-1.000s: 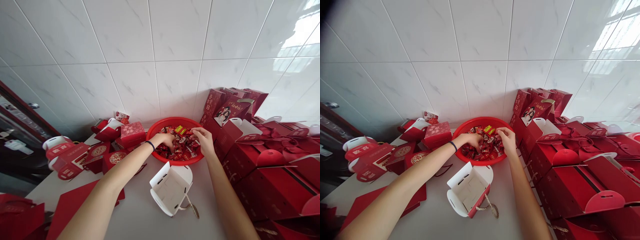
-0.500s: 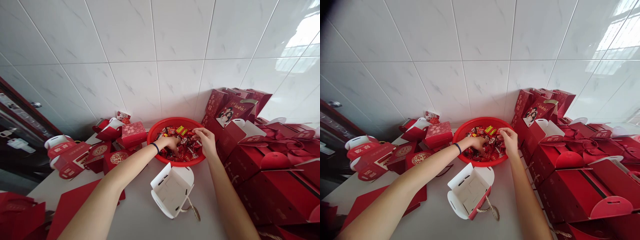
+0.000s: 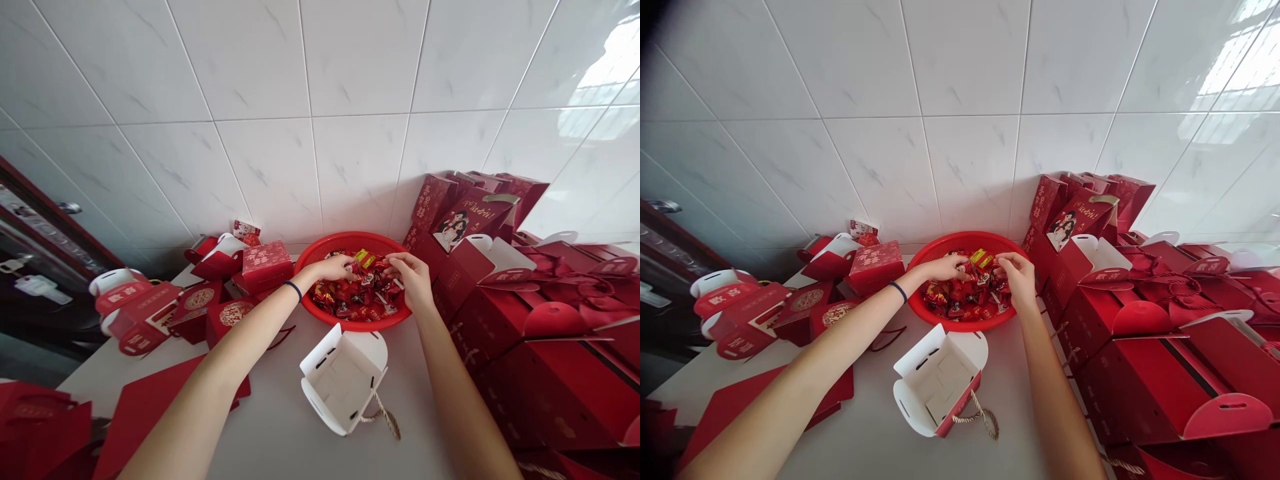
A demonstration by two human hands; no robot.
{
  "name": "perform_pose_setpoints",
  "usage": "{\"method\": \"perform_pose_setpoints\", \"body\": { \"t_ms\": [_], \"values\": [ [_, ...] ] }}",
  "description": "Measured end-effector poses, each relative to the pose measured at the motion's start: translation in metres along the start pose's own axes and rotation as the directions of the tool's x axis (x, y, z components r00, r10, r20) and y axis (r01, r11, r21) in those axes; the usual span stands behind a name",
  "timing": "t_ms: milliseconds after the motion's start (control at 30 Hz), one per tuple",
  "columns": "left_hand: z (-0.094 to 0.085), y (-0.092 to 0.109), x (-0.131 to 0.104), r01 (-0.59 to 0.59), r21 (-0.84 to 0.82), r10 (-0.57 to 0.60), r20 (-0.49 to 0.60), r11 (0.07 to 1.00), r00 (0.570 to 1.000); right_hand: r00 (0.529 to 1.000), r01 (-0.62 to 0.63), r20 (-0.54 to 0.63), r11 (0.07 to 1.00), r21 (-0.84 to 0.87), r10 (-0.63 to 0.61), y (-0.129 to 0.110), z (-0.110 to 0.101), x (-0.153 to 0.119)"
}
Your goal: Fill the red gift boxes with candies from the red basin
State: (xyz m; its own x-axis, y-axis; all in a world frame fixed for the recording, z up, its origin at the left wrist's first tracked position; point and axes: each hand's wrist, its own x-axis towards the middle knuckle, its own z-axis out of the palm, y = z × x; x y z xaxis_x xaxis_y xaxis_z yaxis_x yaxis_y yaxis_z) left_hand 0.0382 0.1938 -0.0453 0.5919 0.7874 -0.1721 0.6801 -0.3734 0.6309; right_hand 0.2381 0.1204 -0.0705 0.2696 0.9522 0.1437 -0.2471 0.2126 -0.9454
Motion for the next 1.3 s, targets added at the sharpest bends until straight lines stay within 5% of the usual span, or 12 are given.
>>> {"method": "perform_pose_setpoints", "body": {
  "t_ms": [233,500,700,833,933,1100,1300],
  "values": [
    [0.0,0.005,-0.003,-0.121,-0.263,0.088,-0.132,0.957,0.987,0.997,-0.028,0.07,0.998,-0.054,0.031,0.001,0.002,0.0],
    [0.009,0.03,0.004,-0.283,-0.369,0.208,-0.231,0.885,0.95,0.976,-0.141,0.161,0.989,-0.04,0.145,-0.001,0.005,-0.001],
    [0.02,0.057,0.009,-0.271,-0.082,0.254,-0.173,0.959,0.951,0.913,-0.311,0.292,0.949,0.049,0.284,-0.004,0.007,-0.002],
    [0.022,0.071,0.007,-0.275,0.171,0.298,-0.13,0.946,0.946,0.95,-0.223,0.251,0.967,0.127,0.186,-0.002,0.004,0.0],
    [0.015,0.075,0.008,-0.301,0.206,0.331,-0.131,0.931,0.934,0.989,-0.119,0.11,0.979,0.166,0.101,0.001,0.0,0.004],
    [0.007,0.057,0.02,-0.089,0.22,0.109,-0.083,0.971,0.991,0.984,-0.005,-0.168,0.955,0.295,0.057,0.004,-0.007,0.013],
    [0.027,0.032,0.036,0.051,0.372,-0.07,0.037,0.927,0.997,0.986,-0.023,-0.149,0.955,0.296,0.07,0.008,-0.009,0.017]
  ]
}}
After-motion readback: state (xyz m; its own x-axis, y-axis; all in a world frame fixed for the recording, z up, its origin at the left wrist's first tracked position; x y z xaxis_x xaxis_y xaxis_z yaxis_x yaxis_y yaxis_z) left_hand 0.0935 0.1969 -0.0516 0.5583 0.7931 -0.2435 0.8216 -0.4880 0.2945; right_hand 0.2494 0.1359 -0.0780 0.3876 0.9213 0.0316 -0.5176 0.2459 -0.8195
